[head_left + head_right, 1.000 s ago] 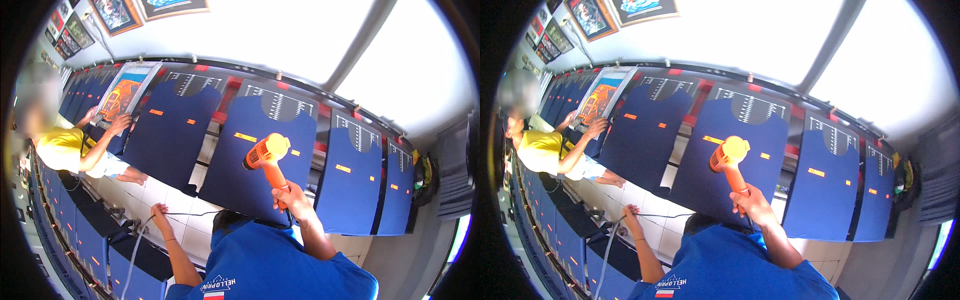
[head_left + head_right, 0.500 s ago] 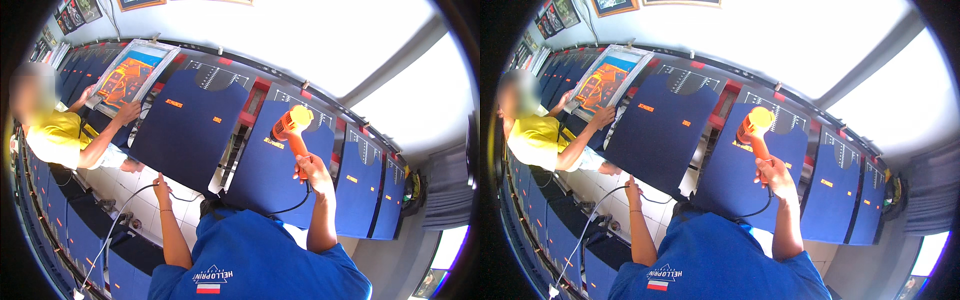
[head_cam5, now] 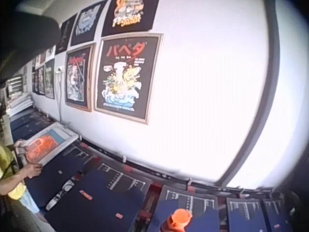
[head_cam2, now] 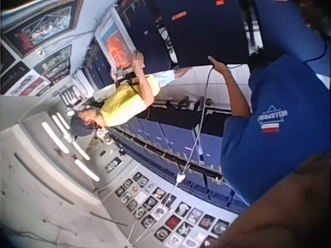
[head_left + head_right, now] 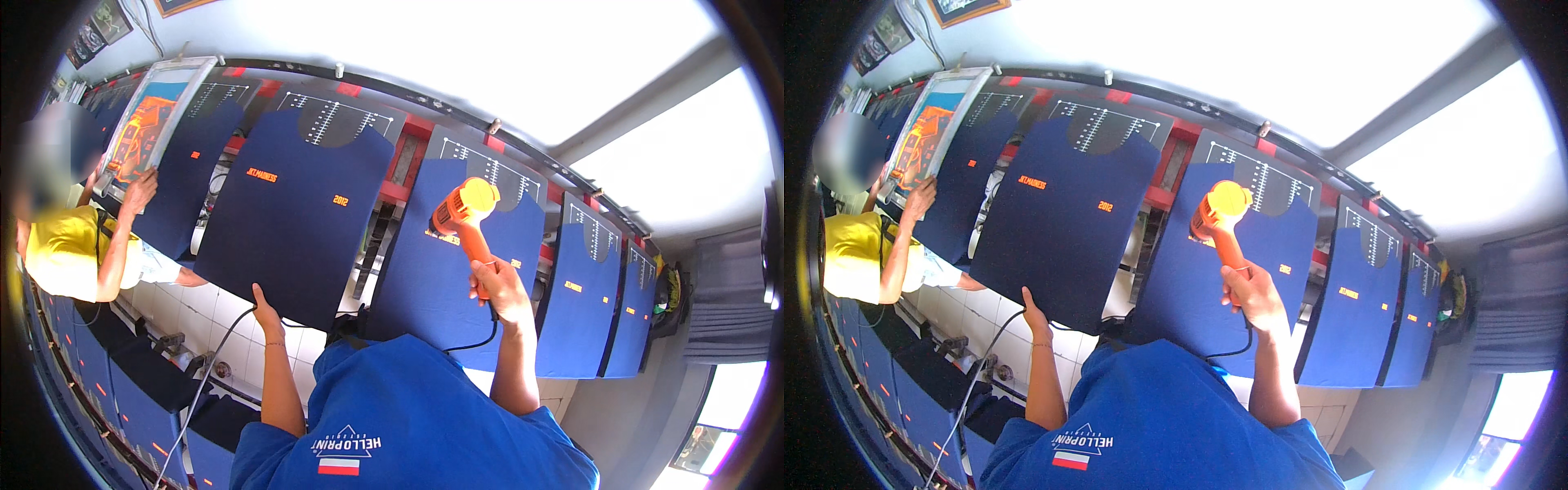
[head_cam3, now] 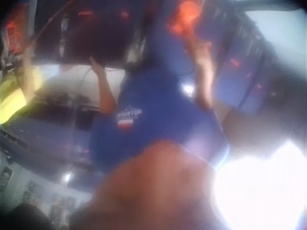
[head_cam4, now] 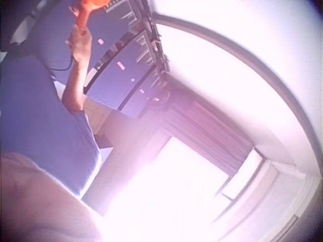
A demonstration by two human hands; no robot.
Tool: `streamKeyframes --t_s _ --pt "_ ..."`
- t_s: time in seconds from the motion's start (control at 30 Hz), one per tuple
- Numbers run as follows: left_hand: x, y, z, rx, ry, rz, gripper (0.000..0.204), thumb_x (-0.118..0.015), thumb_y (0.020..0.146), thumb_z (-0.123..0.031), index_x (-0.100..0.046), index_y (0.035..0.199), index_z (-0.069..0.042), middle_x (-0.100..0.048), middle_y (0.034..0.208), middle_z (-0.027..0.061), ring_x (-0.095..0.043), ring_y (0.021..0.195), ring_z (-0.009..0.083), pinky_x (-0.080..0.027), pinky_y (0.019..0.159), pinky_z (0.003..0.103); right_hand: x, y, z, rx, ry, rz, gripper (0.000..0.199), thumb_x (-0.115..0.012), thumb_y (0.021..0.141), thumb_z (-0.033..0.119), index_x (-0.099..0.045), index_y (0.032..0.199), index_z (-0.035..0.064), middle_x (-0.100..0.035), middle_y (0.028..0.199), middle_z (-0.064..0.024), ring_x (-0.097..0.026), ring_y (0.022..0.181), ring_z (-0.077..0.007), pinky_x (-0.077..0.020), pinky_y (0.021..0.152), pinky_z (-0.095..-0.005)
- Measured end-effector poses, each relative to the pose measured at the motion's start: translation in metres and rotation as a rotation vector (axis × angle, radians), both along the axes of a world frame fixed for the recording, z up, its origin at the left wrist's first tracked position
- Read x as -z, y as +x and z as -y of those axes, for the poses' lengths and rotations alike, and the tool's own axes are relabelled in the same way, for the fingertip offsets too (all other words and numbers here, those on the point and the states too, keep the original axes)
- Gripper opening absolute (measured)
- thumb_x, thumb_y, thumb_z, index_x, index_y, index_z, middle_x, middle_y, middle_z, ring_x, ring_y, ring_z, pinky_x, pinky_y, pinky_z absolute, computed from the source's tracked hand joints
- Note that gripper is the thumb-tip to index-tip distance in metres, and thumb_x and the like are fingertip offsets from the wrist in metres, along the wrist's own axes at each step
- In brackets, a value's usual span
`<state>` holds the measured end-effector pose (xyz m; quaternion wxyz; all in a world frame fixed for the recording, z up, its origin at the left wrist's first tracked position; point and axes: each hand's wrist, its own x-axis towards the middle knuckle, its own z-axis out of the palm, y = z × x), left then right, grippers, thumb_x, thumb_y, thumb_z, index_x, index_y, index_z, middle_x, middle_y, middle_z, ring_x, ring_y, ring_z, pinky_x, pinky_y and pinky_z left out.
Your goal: The person uses a heat gun to dry ink on t-shirts mounted on printing pallets in a workshop.
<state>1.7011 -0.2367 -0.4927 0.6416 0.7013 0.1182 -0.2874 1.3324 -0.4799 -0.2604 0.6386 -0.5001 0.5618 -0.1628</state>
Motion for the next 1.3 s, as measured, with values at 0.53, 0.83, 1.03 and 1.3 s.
streamKeyframes --t_s 0.53,0.83,1.03,1.3 --pt "0.005 0.001 0.000 -0.006 0.031 0.013 0.072 -0.052 0.094 -0.058 -0.061 0.120 0.008 -0.067 0.116 0.0139 -0.066 0.101 0.0239 -0.051 0.092 0.030 -0.004 0.004 0.005 -0.016 0.029 -0.016 0.028 -0.063 0.094 0.030 -0.059 0.096 0.0020 -0.058 0.072 -0.0009 -0.060 0.061 -0.0100 -0.0451 0.050 -0.0235" --pt "0.003 -0.001 0.001 -0.002 0.036 0.018 0.074 -0.052 0.095 -0.058 -0.058 0.124 0.010 -0.065 0.121 0.0154 -0.065 0.106 0.0251 -0.048 0.096 0.031 0.003 0.001 0.000 -0.017 -0.029 0.020 0.029 -0.064 0.094 0.031 -0.060 0.095 0.0020 -0.059 0.073 -0.0012 -0.061 0.061 -0.0094 -0.0453 0.050 -0.0227" --pt "0.010 0.004 -0.003 -0.011 0.056 0.000 0.075 -0.053 0.094 -0.058 -0.058 0.123 0.011 -0.066 0.120 0.0157 -0.065 0.104 0.0254 -0.050 0.095 0.032 0.001 -0.001 0.000 -0.008 -0.017 -0.007 0.030 -0.063 0.094 0.030 -0.059 0.097 0.0009 -0.058 0.072 -0.0014 -0.060 0.061 -0.0097 -0.0450 0.050 -0.0232" --pt "0.009 0.003 -0.002 -0.012 0.048 0.022 0.074 -0.053 0.095 -0.058 -0.059 0.122 0.011 -0.066 0.118 0.0158 -0.066 0.103 0.0253 -0.051 0.093 0.031 0.002 -0.010 0.001 -0.007 0.014 -0.032 0.029 -0.063 0.094 0.030 -0.058 0.097 0.0016 -0.057 0.073 -0.0013 -0.059 0.062 -0.0096 -0.0459 0.052 -0.0240"
